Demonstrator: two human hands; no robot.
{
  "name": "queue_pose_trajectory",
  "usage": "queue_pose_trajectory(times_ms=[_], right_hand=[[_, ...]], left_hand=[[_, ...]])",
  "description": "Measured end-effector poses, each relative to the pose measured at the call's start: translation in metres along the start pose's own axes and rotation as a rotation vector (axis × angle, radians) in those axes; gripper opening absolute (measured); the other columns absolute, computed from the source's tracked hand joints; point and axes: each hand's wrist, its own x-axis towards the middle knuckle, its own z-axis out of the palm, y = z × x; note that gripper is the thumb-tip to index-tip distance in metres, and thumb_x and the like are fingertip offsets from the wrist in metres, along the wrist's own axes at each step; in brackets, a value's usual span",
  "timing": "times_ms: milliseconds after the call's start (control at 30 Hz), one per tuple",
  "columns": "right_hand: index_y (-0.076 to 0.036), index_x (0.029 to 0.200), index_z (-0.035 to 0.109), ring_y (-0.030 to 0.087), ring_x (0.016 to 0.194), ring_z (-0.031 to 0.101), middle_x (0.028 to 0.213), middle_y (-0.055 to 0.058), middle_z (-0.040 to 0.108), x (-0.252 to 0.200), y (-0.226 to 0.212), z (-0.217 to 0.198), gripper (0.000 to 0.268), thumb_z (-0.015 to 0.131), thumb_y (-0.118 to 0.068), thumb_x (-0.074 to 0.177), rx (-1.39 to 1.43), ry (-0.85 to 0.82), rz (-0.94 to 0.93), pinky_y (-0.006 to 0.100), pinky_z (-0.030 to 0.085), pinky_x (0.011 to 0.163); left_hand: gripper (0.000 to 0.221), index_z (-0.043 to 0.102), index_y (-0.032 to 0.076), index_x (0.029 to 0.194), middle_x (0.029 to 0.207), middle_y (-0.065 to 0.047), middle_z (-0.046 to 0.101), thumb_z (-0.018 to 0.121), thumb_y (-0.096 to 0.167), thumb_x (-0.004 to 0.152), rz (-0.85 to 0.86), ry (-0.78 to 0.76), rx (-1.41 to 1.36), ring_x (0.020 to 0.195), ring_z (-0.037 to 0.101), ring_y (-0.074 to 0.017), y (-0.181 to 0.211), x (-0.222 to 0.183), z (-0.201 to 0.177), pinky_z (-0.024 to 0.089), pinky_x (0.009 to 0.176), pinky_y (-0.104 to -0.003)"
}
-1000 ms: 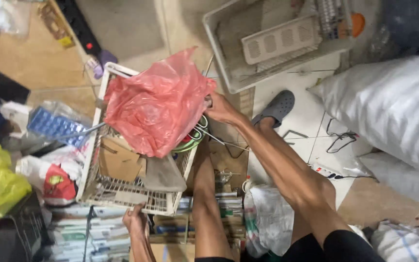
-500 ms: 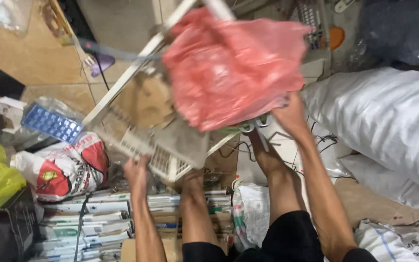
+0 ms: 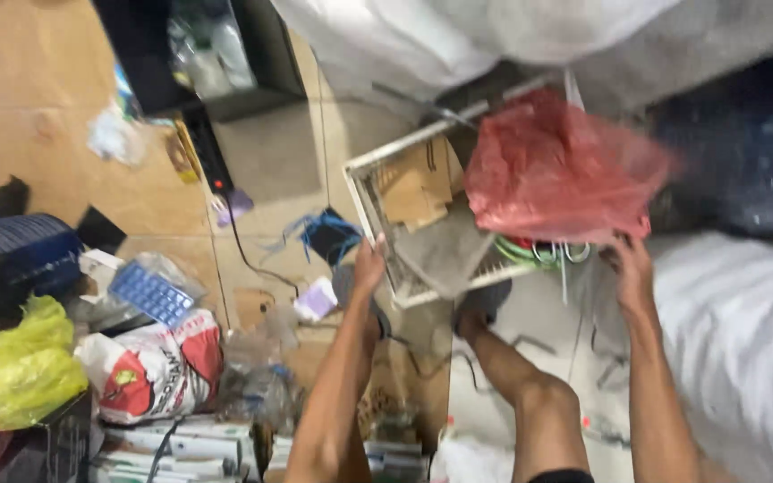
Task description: The person sorts through various plastic items in a cluttered room, picking up plastic bottles, caps, and bags. They move items between different containers and bags, including a yellow crate and white sacks, while organizing the recyclables.
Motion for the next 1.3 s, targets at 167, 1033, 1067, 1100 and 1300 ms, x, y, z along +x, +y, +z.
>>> queue_pose_trajectory(times_ms=[167,1033,1067,1100,1300], right_hand=[[-0.001,0.129,0.061,0.022,0.091,0.065,0.112,0.009,0.065,0.022,0.169,-0.038,0.035,0.051,-0.022,0.103,-0.024,0.242,0.047,0.035,0.055,0.082],[0.004,0.118,0.059,0.044,0.107,0.067,0.11,0.027,0.069,-0.035,0.149,0.053,0.066,0.084,-0.037,0.072,-0.911,0.079,0.145,0.048,0.055,0.092],[0.004,0.122,0.056,0.043,0.105,0.067,0.111,0.027,0.069,-0.064,0.115,0.045,0.067,0.084,-0.034,0.074,-0.785,0.135,0.214,0.048,0.054,0.091],[0.004,0.126,0.054,0.043,0.103,0.067,0.111,0.027,0.068,-0.08,0.081,0.043,0.069,0.085,-0.032,0.075,-0.646,0.198,0.269,0.048,0.054,0.089],[-0.002,0.132,0.054,0.025,0.088,0.077,0.097,0.02,0.077,-0.138,0.044,0.02,0.042,0.063,-0.015,0.093,-0.236,0.32,0.323,0.033,0.058,0.083]], left_hand=[[0.05,0.054,-0.002,0.129,0.105,-0.032,0.065,0.044,0.042,0.108,-0.074,0.208,-0.078,0.1,0.063,-0.0465,0.074,-0.024,0.011,0.048,0.088,-0.051],[0.076,0.023,0.0,0.156,0.129,-0.036,0.061,0.048,0.045,0.1,-0.169,-0.069,0.185,0.123,0.056,-0.051,-0.008,-0.026,0.01,0.044,0.105,-0.051],[0.07,0.032,0.0,0.149,0.128,-0.035,0.061,0.054,0.043,0.098,-0.052,-0.108,0.239,0.122,0.057,-0.0515,-0.02,-0.039,0.005,0.046,0.102,-0.052],[0.065,0.041,-0.001,0.142,0.128,-0.035,0.062,0.061,0.041,0.096,0.081,-0.138,0.296,0.121,0.058,-0.052,-0.026,-0.036,0.001,0.049,0.099,-0.052],[0.054,0.051,0.008,0.142,0.099,-0.02,0.078,0.059,0.032,0.095,0.041,-0.184,0.129,0.09,0.077,-0.0362,0.055,-0.126,-0.037,0.058,0.083,-0.046]])
